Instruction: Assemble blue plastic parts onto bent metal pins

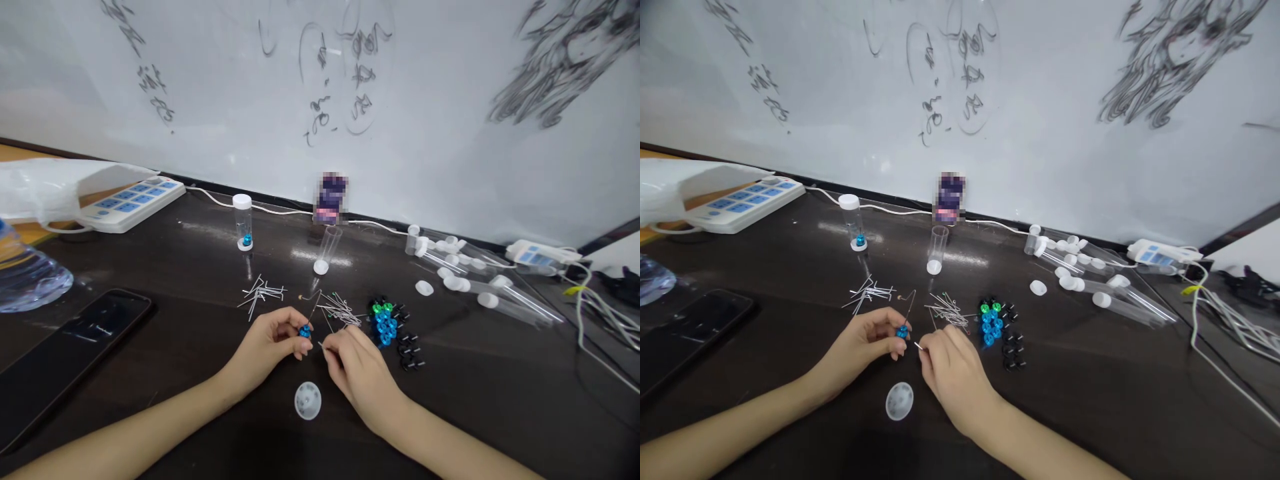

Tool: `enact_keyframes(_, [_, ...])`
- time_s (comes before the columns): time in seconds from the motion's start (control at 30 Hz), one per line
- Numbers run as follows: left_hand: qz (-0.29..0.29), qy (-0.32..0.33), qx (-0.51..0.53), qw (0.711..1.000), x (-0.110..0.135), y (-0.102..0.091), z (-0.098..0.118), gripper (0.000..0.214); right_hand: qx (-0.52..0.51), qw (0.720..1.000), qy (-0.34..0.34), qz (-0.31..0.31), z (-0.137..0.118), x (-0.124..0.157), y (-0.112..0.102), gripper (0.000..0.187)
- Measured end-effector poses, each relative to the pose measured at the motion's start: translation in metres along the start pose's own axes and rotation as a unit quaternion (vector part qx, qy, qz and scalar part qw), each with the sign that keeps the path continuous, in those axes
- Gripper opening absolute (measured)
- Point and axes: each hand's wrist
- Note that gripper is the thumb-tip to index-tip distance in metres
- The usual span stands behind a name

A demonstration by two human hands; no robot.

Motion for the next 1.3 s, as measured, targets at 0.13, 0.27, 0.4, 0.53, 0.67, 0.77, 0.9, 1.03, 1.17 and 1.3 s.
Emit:
enact_keyframes(0.13, [-0.022, -0.003, 0.004, 1.0, 0.001, 0.003, -0.005, 0.019, 0.006, 1.0, -0.026, 0.002, 0.0, 0.001, -0.001, 0.015])
enact_keyframes(0.27, [-0.038, -0.009, 0.007, 0.999, 0.002, 0.006, -0.005, 0.02, 0.002, 0.999, -0.031, 0.007, 0.003, 0.002, -0.001, 0.019])
enact_keyframes(0.4, [-0.05, 0.001, 0.007, 0.999, 0.004, 0.007, -0.003, 0.02, -0.011, 0.999, -0.034, 0.013, 0.003, 0.002, -0.001, 0.018])
enact_keyframes(0.53, [-0.055, 0.009, 0.0, 0.998, 0.004, 0.008, -0.004, 0.018, -0.028, 0.999, -0.03, 0.006, 0.002, 0.003, -0.001, 0.018])
enact_keyframes(0.67, [-0.051, 0.002, -0.008, 0.999, 0.005, 0.008, -0.006, 0.019, -0.037, 0.999, -0.026, 0.0, 0.003, 0.005, -0.001, 0.02])
enact_keyframes(0.77, [-0.049, -0.004, -0.015, 0.999, 0.005, 0.008, -0.007, 0.02, -0.032, 0.999, -0.027, -0.004, 0.004, 0.005, 0.0, 0.02])
enact_keyframes(0.9, [-0.045, -0.005, -0.026, 0.999, 0.006, 0.009, -0.005, 0.02, -0.031, 0.999, -0.028, -0.013, 0.005, 0.007, 0.002, 0.018])
enact_keyframes(1.03, [-0.028, 0.014, -0.096, 0.995, 0.009, 0.008, -0.001, 0.018, -0.044, 0.998, -0.04, -0.033, 0.003, 0.01, 0.003, 0.015])
enact_keyframes(1.17, [-0.019, 0.047, -0.172, 0.984, 0.011, 0.007, 0.002, 0.014, -0.114, 0.993, -0.005, -0.043, -0.001, 0.006, 0.0, 0.02])
enact_keyframes(1.3, [-0.028, 0.099, -0.231, 0.967, 0.013, 0.006, 0.004, 0.007, -0.246, 0.96, 0.113, -0.069, -0.004, -0.002, -0.005, 0.029])
Point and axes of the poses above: each hand's wrist, its own x-axis away from the middle knuckle, its own y-axis out of the palm, z = x × y, and after that the axes turned 13 degrees about -x, right-handed
